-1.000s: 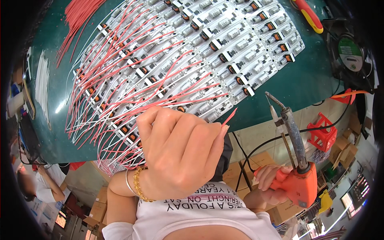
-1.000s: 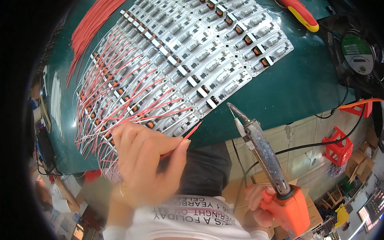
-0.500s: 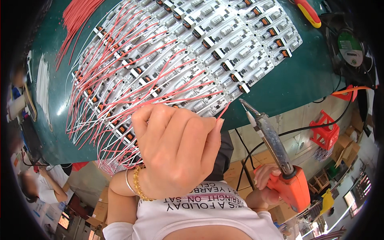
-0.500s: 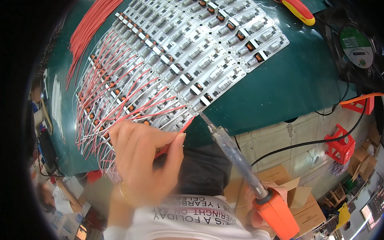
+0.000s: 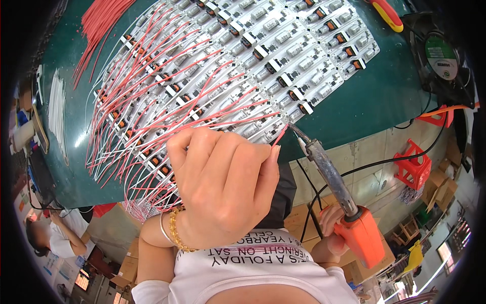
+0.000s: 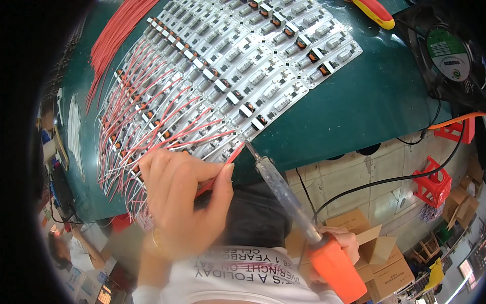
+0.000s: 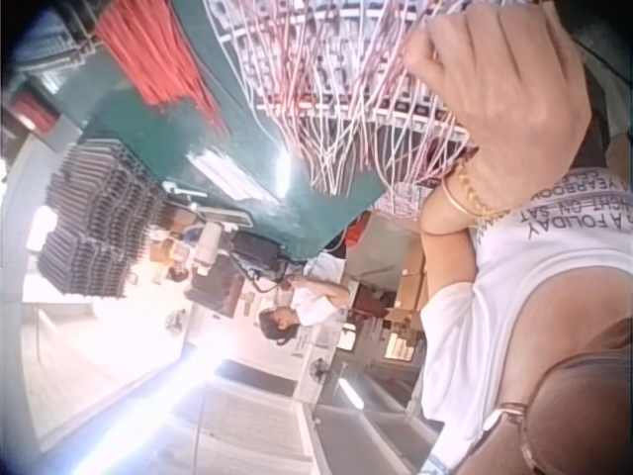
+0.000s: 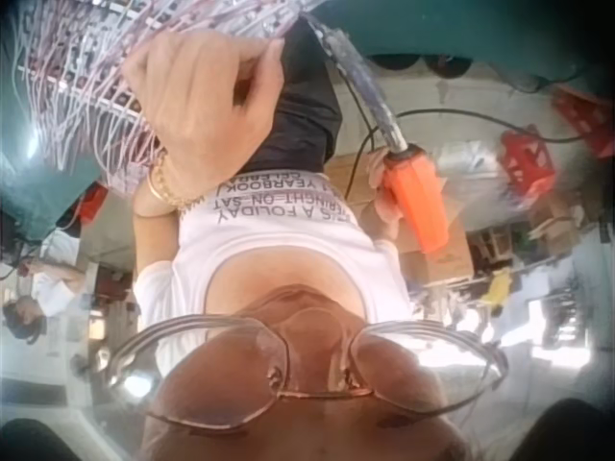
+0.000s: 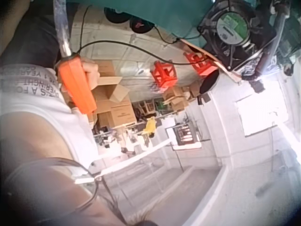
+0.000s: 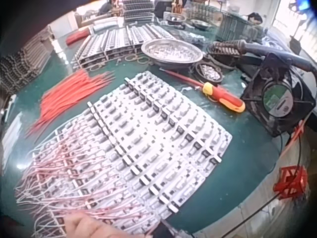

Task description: The person uses a soldering iron to attach red and white wires to a grid of electronic components on a green workbench. They repeatedly pick up wires, position them on the board, and apply the soldering iron to secure the connections.

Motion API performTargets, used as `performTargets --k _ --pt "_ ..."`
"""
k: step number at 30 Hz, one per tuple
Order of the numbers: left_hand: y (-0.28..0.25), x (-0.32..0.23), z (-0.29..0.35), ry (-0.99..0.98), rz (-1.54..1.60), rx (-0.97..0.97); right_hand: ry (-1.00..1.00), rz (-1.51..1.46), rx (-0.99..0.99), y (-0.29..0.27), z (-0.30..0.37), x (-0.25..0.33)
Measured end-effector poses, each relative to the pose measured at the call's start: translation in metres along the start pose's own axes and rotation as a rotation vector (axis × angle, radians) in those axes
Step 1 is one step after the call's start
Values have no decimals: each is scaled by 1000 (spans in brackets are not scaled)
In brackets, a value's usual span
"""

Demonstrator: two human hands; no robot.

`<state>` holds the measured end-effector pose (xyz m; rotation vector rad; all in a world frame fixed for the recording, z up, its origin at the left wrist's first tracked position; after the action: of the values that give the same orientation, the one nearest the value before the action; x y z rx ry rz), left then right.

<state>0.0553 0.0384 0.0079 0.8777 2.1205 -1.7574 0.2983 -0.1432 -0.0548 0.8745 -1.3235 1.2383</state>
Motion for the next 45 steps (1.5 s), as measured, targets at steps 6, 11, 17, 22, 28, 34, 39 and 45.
performTargets --k 6,11,17,22,28,34,39,45 --pt "-2 1 2 -11 -1 -3 -133 -243 170 -2 -16 -2" --pt "0 -2 0 1 16 3 -108 -400 266 11 -31 7" --pt "0 0 2 -5 18 -7 -24 -64 -128 14 -6 13" --pt "3 -1 -2 13 37 3 44 21 -123 11 -1 19" --pt "-1 -1 2 -16 4 -18 -85 -290 189 14 -25 12" --pt "1 -1 1 -22 59 -5 -276 -128 255 1 -22 2" --pt "-14 5 -1 -49 246 36 -355 -422 113 48 -57 33" --pt "-22 8 1 1 262 46 -376 -341 -18 58 -80 48"
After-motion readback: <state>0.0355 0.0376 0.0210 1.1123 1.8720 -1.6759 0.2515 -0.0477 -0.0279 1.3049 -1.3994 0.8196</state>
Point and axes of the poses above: each hand's wrist, its own z-axis away from the middle knuckle, its own y-axis out of the palm, x = y × z, the point moved 4 cm from there along -z, towards the middle knuckle, and after that the axes turned 7 degrees about -y, right-handed, at the moved point
